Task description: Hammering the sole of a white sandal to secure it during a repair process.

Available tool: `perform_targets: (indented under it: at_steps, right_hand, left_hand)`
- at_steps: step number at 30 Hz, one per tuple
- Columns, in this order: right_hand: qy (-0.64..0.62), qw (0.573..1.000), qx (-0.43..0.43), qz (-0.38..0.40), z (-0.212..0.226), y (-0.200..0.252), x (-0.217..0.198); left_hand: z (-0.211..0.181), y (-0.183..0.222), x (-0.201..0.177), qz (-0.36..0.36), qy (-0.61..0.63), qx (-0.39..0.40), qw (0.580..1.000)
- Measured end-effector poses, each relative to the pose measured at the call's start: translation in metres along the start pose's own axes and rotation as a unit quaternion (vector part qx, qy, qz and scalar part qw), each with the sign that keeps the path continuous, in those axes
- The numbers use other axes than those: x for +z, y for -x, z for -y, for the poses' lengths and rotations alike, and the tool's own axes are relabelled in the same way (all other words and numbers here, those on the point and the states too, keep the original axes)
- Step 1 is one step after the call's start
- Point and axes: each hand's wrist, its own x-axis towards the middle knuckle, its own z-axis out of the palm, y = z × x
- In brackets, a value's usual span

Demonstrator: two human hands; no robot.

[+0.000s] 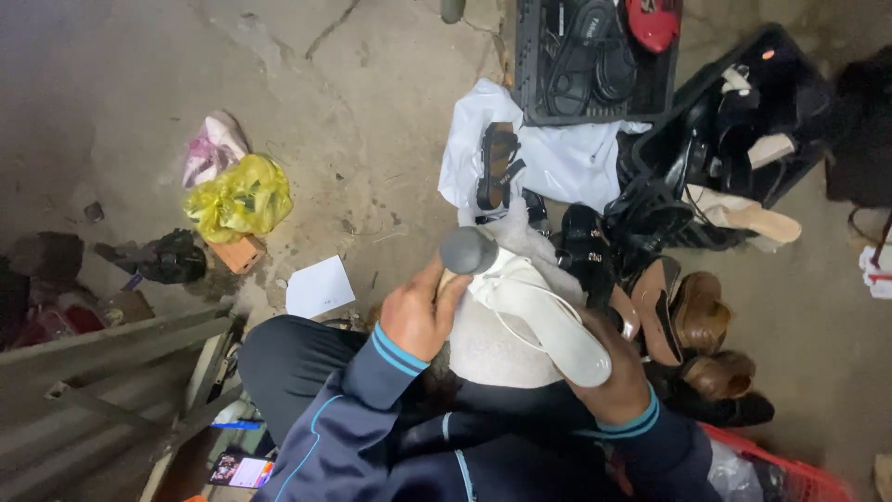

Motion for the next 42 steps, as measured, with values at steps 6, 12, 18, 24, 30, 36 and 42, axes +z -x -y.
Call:
perform_targets:
  at_steps: [6, 12, 18, 24, 30, 36, 42]
  right_hand:
    - [0.006, 1.0, -0.005, -0.019, -0.004, 0.011, 0.002]
    - [-0.011, 1.0, 0.024, -0.011, -0.004, 0.014, -0.001]
    - [0.02, 0.998, 0.064, -0.011, 0.008, 0.007, -0.005]
    - [-0.005, 0.998, 0.064, 0.022, 0.01, -0.001, -0.011]
    - [0.001, 0.998, 0.059, 0.014, 0.015, 0.001, -0.011]
    - [-0.018, 0.997, 0.068, 0.03, 0.014, 0.002, -0.014]
    - [0.035, 0.998, 0.047, 0.016, 0.022, 0.0, -0.015]
  left_hand:
    - [0.004, 0.006, 0.018, -0.104, 0.106, -0.018, 0.989]
    - [-0.018, -0.002, -0.006, -0.043, 0.146, -0.037, 0.988]
    - [-0.024, -0.005, -0.008, 0.016, 0.072, 0.041, 0.996]
    - [-0.019, -0.005, 0.003, 0.02, 0.059, -0.013, 0.998]
    - [-0.014, 0.001, 0.008, 0.028, 0.075, -0.039, 0.996]
    - [-0.027, 0.003, -0.004, -0.024, 0.219, -0.012, 0.975]
    - [-0.023, 0.001, -0.005, -0.01, 0.089, 0.039, 0.995]
